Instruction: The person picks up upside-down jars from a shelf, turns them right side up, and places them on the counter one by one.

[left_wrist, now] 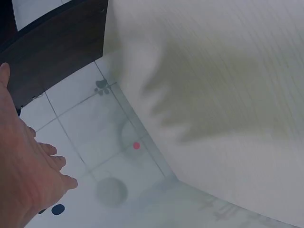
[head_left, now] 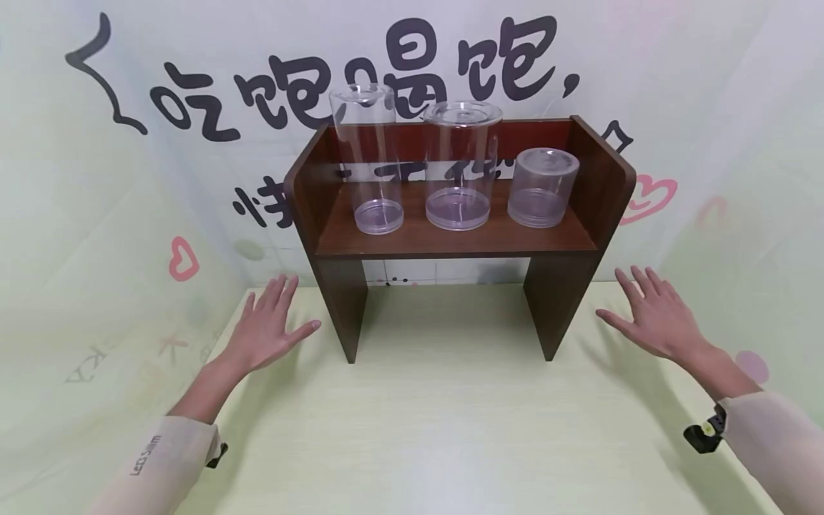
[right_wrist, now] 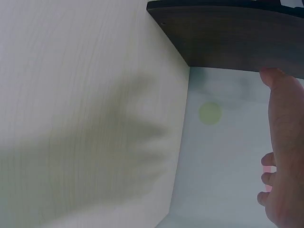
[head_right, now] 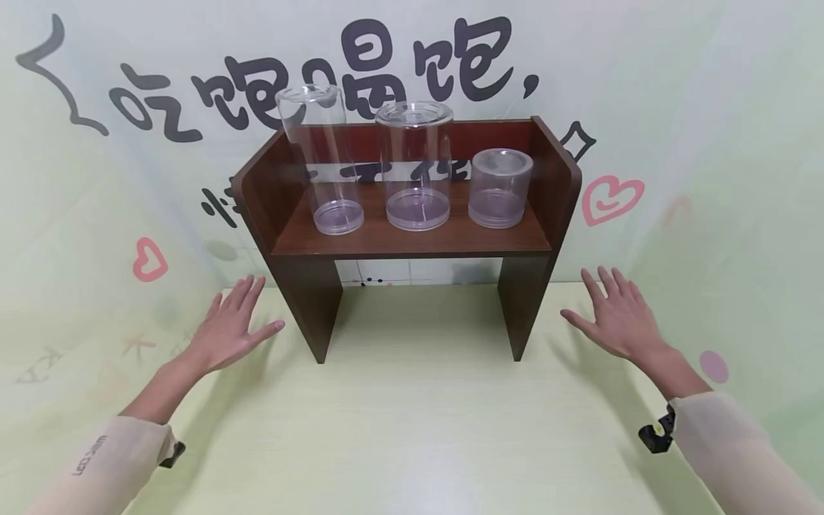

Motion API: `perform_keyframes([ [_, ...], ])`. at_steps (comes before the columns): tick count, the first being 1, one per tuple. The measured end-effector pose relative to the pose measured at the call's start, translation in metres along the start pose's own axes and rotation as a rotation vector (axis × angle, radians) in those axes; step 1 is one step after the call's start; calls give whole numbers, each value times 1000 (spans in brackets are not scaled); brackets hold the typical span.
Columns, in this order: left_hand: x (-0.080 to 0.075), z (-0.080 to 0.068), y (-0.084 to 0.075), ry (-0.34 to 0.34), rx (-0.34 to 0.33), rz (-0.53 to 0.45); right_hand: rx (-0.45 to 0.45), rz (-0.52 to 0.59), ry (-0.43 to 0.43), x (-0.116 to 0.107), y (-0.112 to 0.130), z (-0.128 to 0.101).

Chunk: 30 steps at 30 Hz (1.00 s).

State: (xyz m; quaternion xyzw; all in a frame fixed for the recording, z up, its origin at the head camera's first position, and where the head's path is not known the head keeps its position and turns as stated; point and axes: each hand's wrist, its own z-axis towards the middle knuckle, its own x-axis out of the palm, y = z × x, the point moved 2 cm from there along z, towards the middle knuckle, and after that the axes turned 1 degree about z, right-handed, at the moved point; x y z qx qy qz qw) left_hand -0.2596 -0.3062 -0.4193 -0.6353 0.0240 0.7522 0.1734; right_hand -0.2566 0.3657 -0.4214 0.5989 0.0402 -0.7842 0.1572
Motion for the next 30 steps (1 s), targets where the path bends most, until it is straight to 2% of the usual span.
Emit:
perform_keyframes([
  [11,6,-1,-19,-66,52,-104,-32,41,-61,-16,7,-4],
  [21,8,-4,-38,-46,-63,-308,-21,77,-99,-32,15,-8],
  [30,5,-5,-52,-167,-62,-540,-13,111,-142,-47,24,-15],
])
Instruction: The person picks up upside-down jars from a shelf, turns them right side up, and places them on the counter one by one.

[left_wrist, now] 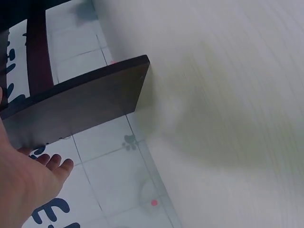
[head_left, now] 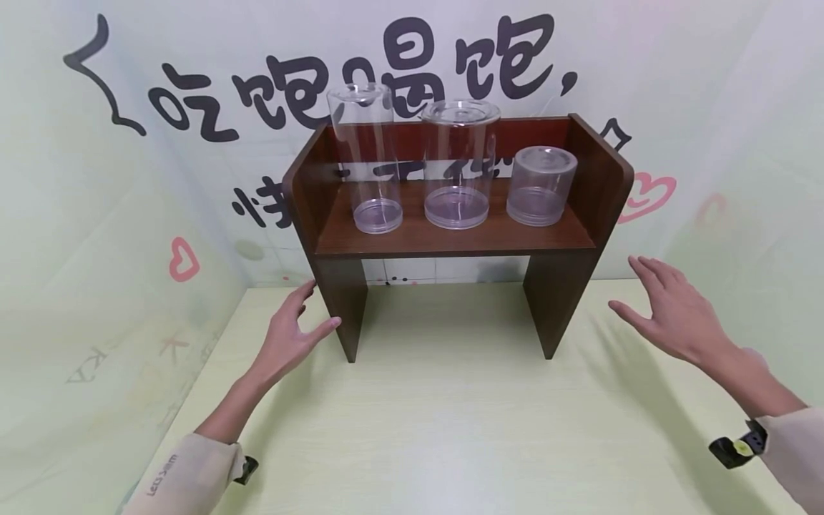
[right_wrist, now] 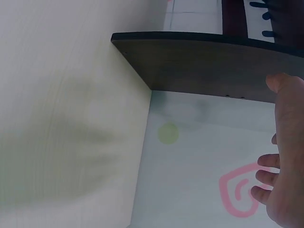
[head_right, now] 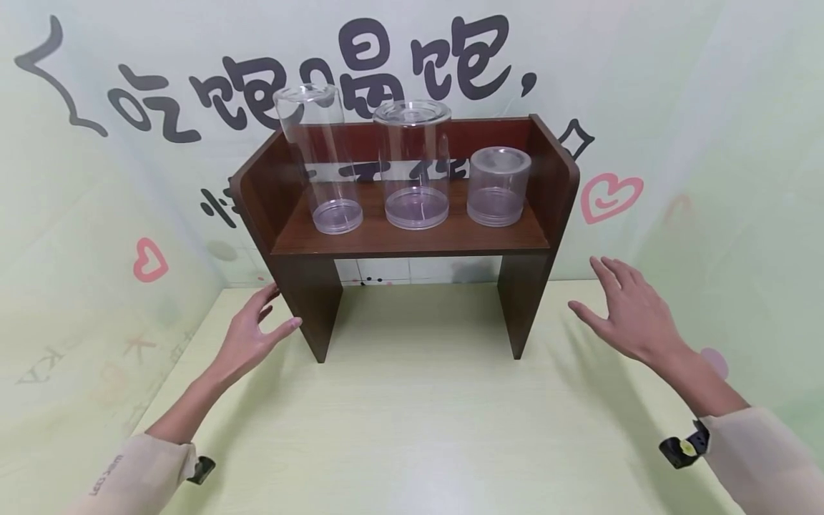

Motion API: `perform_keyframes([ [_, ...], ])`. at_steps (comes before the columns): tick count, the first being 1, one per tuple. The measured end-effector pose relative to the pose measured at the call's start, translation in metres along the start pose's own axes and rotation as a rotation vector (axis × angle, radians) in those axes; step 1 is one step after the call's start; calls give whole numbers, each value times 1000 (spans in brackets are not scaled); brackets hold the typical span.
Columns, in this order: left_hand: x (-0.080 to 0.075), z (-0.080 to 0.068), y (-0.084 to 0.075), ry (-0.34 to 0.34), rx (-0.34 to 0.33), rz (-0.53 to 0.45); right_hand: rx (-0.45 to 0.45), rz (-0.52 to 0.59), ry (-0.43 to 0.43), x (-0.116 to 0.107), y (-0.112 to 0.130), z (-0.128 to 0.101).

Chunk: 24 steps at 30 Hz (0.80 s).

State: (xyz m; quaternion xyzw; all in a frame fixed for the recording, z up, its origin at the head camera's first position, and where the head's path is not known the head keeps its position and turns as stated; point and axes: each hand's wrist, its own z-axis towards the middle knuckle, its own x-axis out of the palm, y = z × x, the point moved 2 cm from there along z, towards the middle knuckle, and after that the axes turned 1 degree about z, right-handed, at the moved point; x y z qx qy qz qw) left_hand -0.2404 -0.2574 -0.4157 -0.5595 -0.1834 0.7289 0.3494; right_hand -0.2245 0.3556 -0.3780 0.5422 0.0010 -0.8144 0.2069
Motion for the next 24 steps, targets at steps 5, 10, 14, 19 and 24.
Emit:
perform_keyframes([
  [5,5,-2,-7,-45,-31,-135,28,25,-28,-9,8,-2],
  [10,10,-3,-11,-114,-72,-278,46,57,-53,-18,19,-4],
  [14,12,-5,-15,-163,-101,-361,32,72,-80,-25,27,-5],
  [19,14,-7,-17,-226,-92,-360,19,101,-128,-36,38,-8],
  [24,17,-6,-19,-293,-68,-355,21,144,-198,-47,50,-11],
])
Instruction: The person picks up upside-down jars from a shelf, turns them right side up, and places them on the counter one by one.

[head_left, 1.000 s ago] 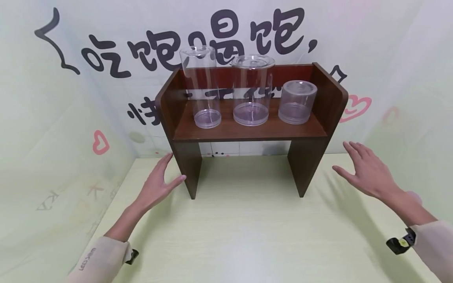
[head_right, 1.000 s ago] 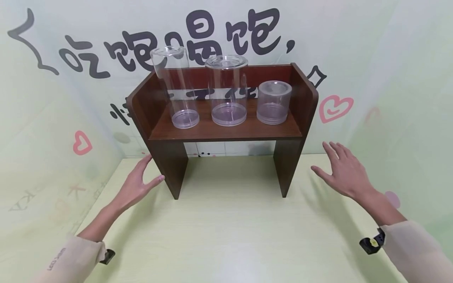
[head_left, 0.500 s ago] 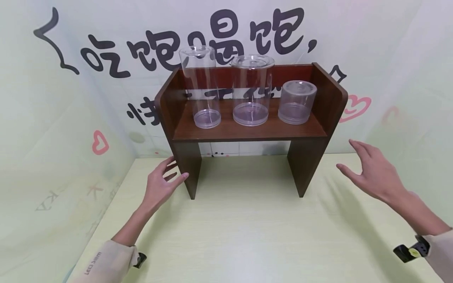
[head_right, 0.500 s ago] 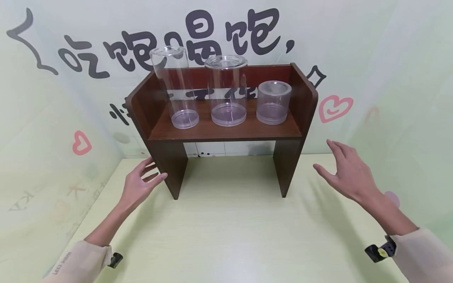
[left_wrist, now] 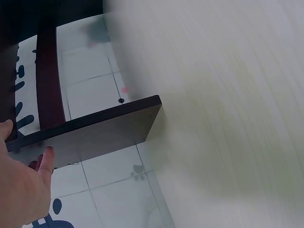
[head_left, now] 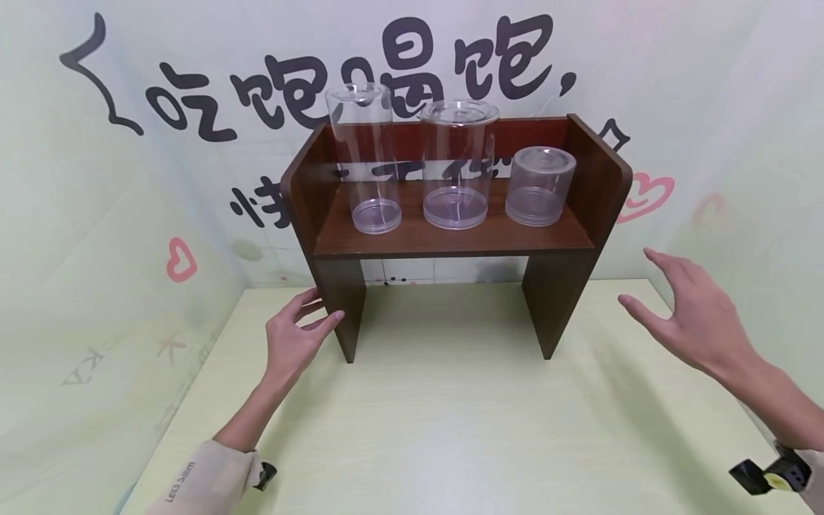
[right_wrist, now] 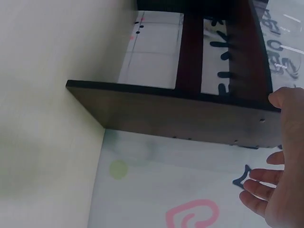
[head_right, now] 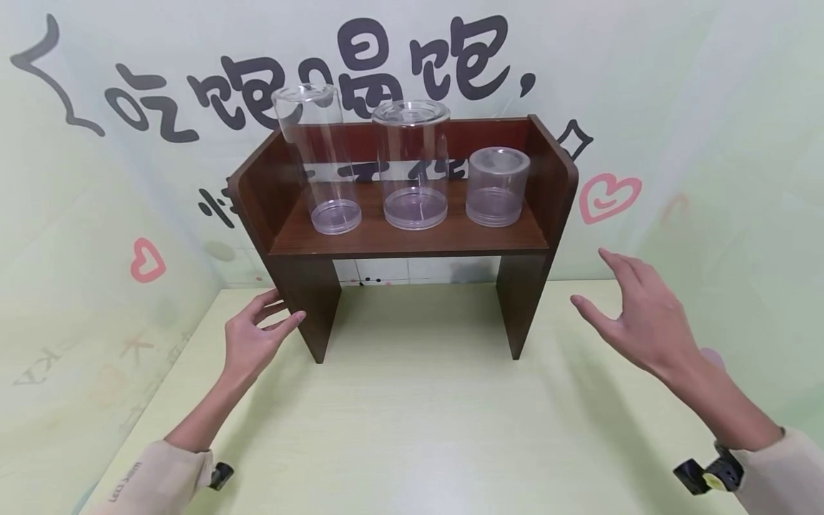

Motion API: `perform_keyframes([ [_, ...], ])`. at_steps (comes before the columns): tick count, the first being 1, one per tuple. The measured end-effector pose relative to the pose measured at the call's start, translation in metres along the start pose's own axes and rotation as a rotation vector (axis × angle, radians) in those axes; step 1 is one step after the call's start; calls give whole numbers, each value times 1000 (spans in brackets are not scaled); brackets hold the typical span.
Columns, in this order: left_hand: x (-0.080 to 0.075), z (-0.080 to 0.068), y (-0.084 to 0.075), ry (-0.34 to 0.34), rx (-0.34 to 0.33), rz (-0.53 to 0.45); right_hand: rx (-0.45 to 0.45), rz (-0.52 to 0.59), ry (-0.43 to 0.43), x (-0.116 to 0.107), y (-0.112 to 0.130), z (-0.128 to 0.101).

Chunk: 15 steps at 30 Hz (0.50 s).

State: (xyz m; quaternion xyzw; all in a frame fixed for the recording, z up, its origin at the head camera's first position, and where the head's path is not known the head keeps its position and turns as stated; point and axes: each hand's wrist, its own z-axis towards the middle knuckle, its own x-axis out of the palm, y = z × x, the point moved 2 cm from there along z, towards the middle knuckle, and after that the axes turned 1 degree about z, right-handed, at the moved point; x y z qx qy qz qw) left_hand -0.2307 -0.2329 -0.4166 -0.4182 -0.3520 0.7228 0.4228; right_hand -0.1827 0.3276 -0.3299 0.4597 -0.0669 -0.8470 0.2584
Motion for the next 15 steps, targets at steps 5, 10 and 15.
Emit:
perform_keyframes([
  [5,4,-1,-2,-42,32,-5,-7,36,-87,-7,16,0],
  [10,7,-2,-1,-74,76,20,-38,86,-165,-17,32,2],
  [15,10,-1,-2,-122,101,104,-78,131,-213,-26,48,7],
])
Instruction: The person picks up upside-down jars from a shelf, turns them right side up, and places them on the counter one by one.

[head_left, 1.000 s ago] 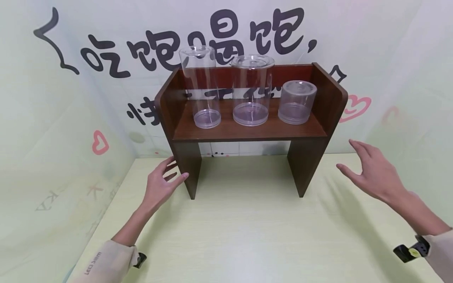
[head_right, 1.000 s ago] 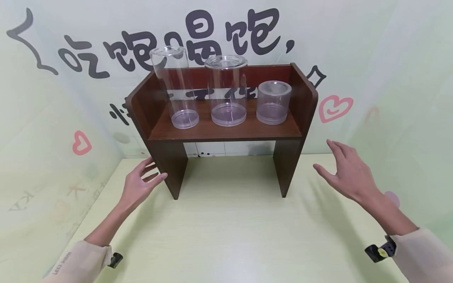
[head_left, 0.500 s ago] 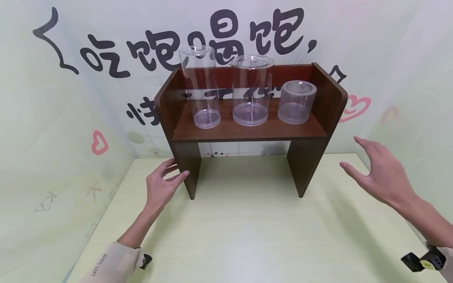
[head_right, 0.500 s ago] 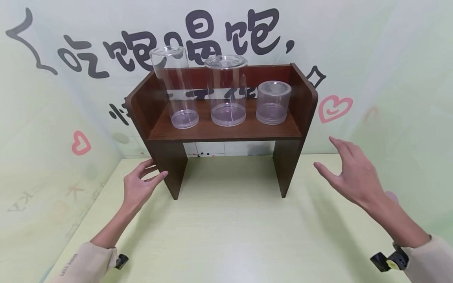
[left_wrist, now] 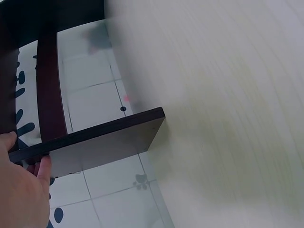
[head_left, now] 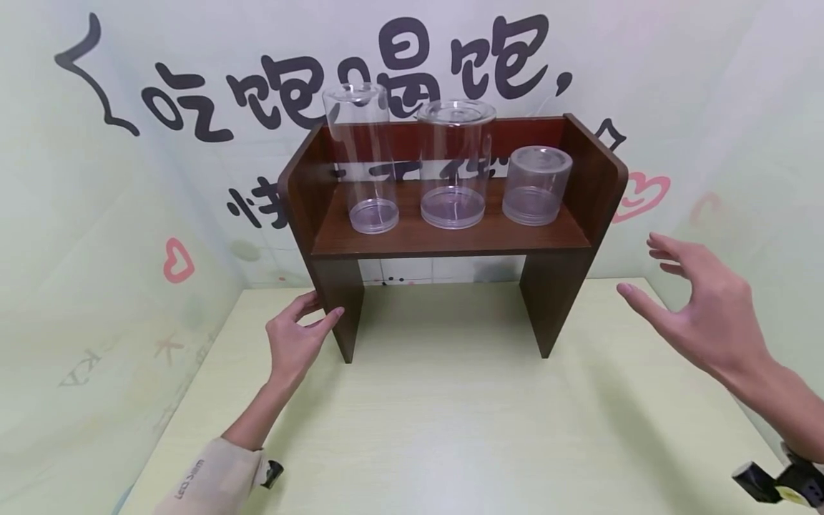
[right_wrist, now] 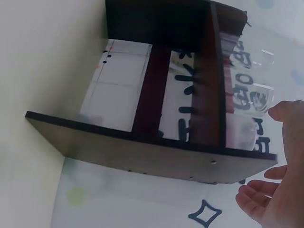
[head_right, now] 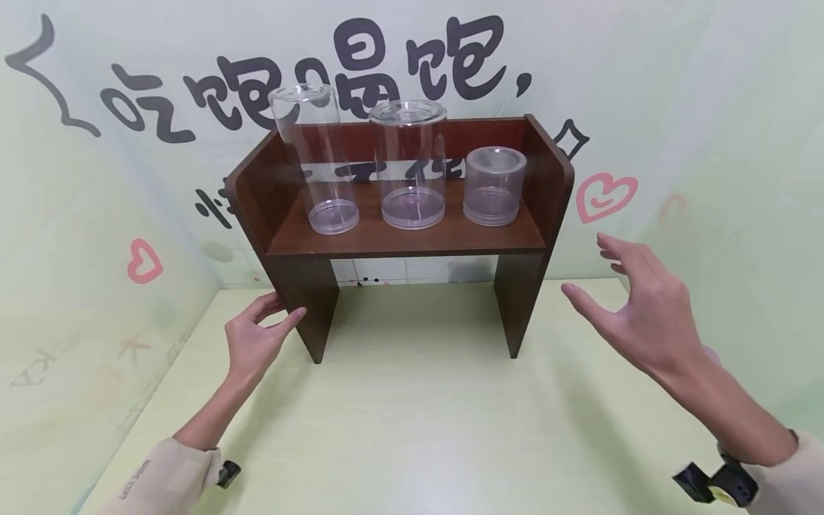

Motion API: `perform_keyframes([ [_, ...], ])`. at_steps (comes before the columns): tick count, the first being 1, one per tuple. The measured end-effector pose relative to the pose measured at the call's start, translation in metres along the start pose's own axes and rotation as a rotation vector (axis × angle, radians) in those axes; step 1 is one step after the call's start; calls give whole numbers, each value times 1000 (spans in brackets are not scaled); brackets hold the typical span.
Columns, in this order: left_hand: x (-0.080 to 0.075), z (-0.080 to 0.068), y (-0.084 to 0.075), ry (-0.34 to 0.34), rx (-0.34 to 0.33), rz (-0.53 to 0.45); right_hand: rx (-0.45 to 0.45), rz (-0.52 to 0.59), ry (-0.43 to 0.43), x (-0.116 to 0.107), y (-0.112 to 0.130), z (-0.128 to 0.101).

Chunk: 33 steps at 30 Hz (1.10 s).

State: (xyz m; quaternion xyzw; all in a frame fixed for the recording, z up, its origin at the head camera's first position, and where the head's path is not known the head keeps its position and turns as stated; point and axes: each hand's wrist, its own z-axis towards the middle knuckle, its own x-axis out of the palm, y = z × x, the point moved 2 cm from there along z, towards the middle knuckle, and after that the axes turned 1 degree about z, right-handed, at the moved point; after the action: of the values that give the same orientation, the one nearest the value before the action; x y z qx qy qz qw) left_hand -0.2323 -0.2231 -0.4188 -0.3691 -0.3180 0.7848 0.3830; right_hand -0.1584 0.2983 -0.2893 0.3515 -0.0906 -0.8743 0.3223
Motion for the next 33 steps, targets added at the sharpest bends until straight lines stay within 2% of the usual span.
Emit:
perform_keyframes([
  [7,5,1,-3,-63,13,66,-16,46,-40,-4,26,12],
  [16,8,1,-5,-106,37,59,-65,105,-69,3,60,31],
  [25,10,-1,-4,-118,56,80,-37,92,-15,18,82,55],
  [33,11,-1,-4,-115,64,82,-15,44,-2,39,86,77],
])
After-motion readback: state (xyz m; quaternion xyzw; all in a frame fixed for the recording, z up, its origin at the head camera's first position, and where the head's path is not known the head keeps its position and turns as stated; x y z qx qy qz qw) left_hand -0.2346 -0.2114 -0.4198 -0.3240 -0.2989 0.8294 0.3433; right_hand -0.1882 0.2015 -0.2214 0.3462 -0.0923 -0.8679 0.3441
